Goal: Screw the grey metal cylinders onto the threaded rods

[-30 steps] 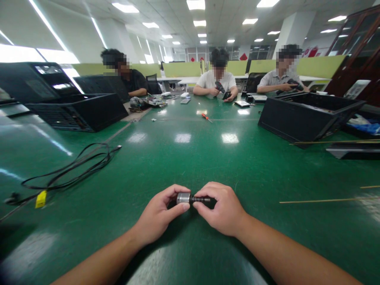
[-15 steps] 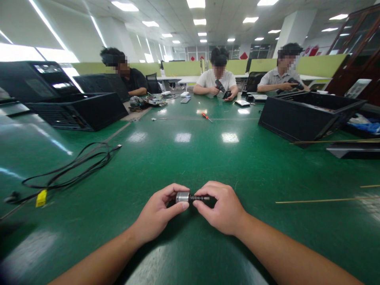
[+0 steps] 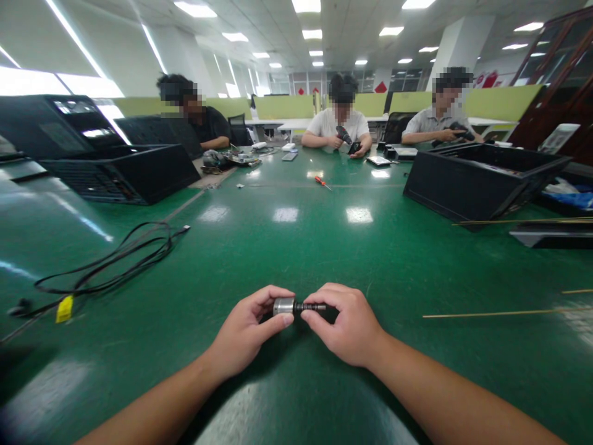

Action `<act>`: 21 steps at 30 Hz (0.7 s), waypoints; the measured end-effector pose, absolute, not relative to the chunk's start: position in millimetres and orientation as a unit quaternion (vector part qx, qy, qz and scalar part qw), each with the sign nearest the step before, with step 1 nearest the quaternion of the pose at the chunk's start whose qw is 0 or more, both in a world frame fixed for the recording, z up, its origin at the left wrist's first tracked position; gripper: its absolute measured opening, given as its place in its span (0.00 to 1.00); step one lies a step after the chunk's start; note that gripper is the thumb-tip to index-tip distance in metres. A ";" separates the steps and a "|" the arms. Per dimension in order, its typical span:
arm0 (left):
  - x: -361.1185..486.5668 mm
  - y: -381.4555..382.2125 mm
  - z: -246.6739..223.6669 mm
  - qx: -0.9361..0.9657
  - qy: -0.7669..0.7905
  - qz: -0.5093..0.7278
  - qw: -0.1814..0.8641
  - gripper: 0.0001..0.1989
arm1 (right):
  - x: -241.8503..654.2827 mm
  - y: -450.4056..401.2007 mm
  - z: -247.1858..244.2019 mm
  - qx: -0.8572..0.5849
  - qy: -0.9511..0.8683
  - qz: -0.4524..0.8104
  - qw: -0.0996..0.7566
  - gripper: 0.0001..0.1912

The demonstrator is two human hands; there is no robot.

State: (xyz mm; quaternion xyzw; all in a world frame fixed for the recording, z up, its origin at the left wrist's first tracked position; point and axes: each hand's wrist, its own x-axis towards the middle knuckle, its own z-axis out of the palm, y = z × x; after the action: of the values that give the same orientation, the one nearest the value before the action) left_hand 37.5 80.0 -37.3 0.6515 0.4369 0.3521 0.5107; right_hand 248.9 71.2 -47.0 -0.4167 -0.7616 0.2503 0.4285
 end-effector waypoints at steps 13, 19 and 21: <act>36.5 79.9 -36.7 0.643 0.440 0.356 0.516 0.15 | 249.5 70.1 -45.3 -0.411 -0.766 0.241 0.432 0.04; 36.3 80.3 -39.3 0.639 0.436 0.360 0.522 0.15 | 249.1 70.3 -45.5 -0.410 -0.765 0.240 0.434 0.05; 36.2 80.5 -39.5 0.635 0.434 0.363 0.526 0.15 | 249.2 70.6 -45.5 -0.410 -0.765 0.239 0.435 0.05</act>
State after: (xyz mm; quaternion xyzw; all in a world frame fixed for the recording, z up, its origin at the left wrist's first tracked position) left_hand 36.2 80.5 -39.5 0.6351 0.4343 0.3630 0.5256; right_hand 249.2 70.6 -45.5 -0.4096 -0.7653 0.2394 0.4351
